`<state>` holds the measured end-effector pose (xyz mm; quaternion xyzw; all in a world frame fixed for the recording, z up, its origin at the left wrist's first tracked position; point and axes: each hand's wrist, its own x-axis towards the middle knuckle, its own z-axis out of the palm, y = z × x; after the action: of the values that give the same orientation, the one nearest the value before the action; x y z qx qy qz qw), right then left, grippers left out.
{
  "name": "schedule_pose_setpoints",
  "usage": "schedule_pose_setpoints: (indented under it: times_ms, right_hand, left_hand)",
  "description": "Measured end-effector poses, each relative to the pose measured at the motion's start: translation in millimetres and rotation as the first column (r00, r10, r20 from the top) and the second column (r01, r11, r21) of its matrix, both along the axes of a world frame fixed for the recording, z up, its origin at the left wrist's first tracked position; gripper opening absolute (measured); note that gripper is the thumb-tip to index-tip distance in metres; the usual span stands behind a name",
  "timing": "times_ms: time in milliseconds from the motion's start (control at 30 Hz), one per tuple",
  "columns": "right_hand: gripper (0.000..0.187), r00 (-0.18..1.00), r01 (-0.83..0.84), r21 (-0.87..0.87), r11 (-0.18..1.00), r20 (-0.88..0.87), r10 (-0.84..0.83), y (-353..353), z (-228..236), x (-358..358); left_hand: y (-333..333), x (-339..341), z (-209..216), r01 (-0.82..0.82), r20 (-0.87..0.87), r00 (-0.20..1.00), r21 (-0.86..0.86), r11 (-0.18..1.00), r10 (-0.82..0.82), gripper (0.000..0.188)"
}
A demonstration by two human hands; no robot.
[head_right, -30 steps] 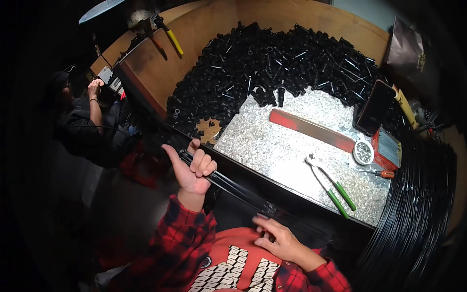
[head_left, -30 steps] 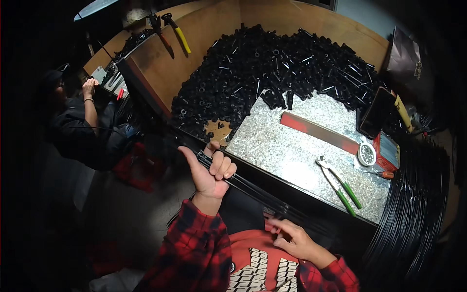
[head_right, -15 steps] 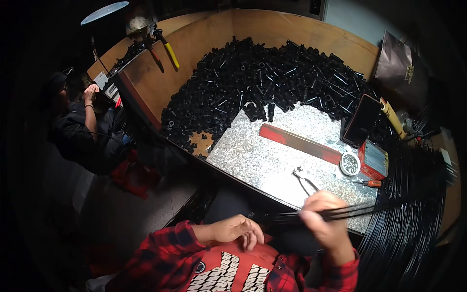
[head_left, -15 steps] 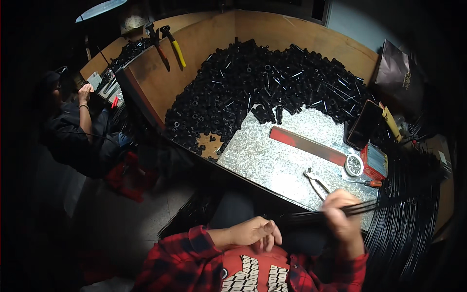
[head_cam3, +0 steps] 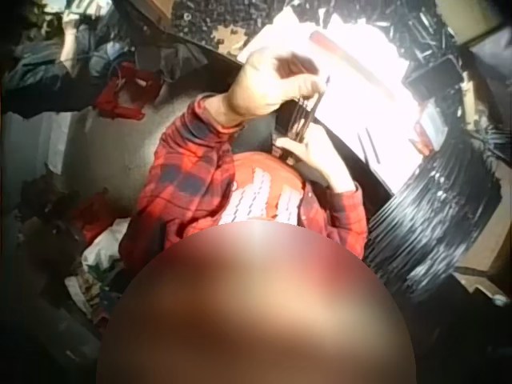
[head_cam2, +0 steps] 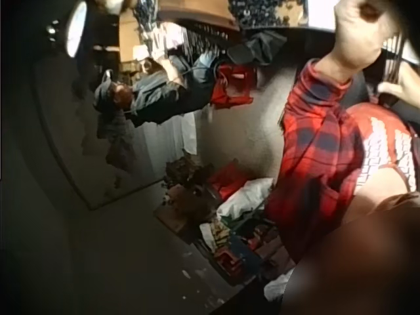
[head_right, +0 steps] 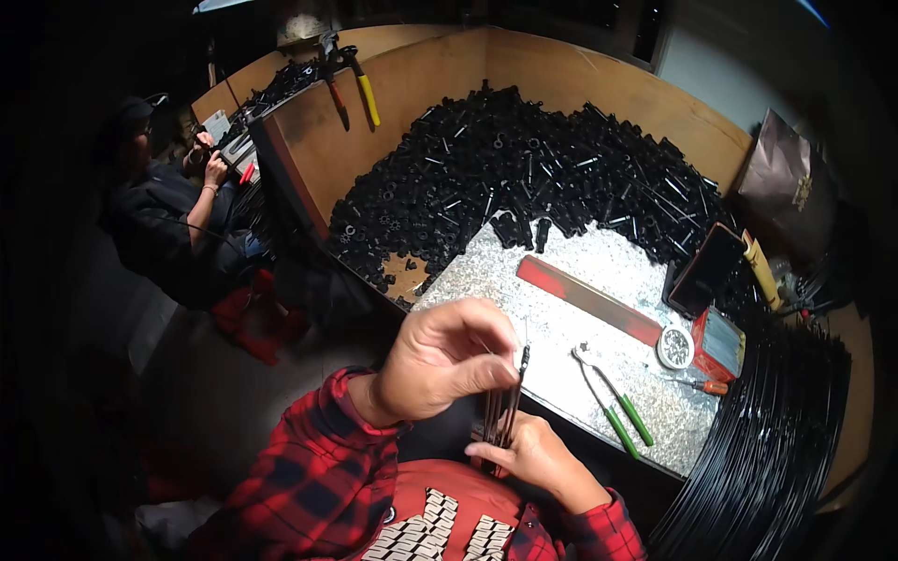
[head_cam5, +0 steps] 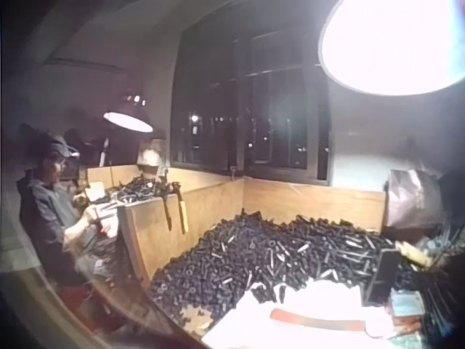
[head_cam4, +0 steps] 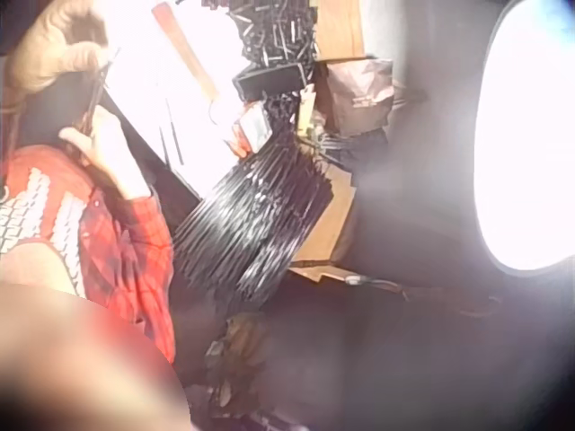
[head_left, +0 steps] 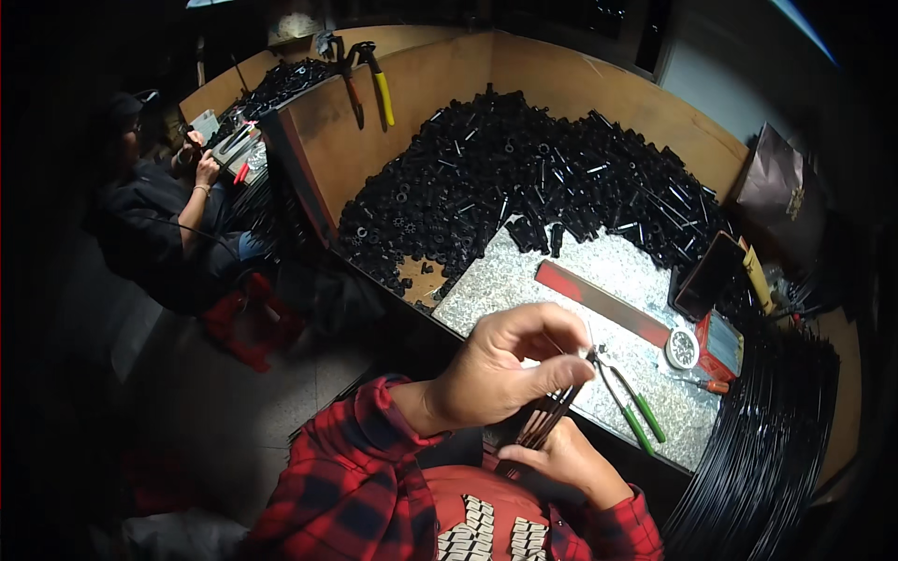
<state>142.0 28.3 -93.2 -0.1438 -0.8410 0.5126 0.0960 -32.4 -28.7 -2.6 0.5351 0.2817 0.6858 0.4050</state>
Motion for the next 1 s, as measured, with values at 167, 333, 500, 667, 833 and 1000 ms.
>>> schedule_pose_setpoints:
  times_ms: [167,333,500,667,833,1000]
  right_hand:
    - [0.027,0.992,-0.047,-0.176,0.983,-0.124,0.025,27,55,18]
    - [0.016,0.944,0.129,-0.241,0.962,-0.268,-0.193,28,92,5]
    - [0.012,0.856,0.352,0.001,0.936,-0.404,-0.321,24,78,-14]
    - [0.009,0.852,0.221,-0.382,0.897,-0.372,-0.368,19,72,-18]
    - [0.008,0.834,0.24,-0.542,0.805,-0.309,-0.457,31,76,-9]
    - [0.007,0.82,0.223,-0.567,0.793,-0.331,-0.467,32,76,-7]
  left_hand:
    - [4,0,16,-0.05,-0.243,0.968,0.079,0.996,0.068,0.008]
    - [9,5,14,-0.221,-0.331,0.905,0.171,0.96,0.267,0.008]
    - [7,5,14,-0.47,-0.393,0.744,0.266,0.842,0.54,0.008]
    - [4,-9,1,-0.278,-0.19,0.941,0.047,0.959,0.282,0.033]
    - [18,-93,-57,-0.814,-0.818,0.017,0.323,0.483,0.575,0.025]
    - [7,-154,-115,-0.852,-0.933,-0.317,0.358,0.382,0.169,0.012]
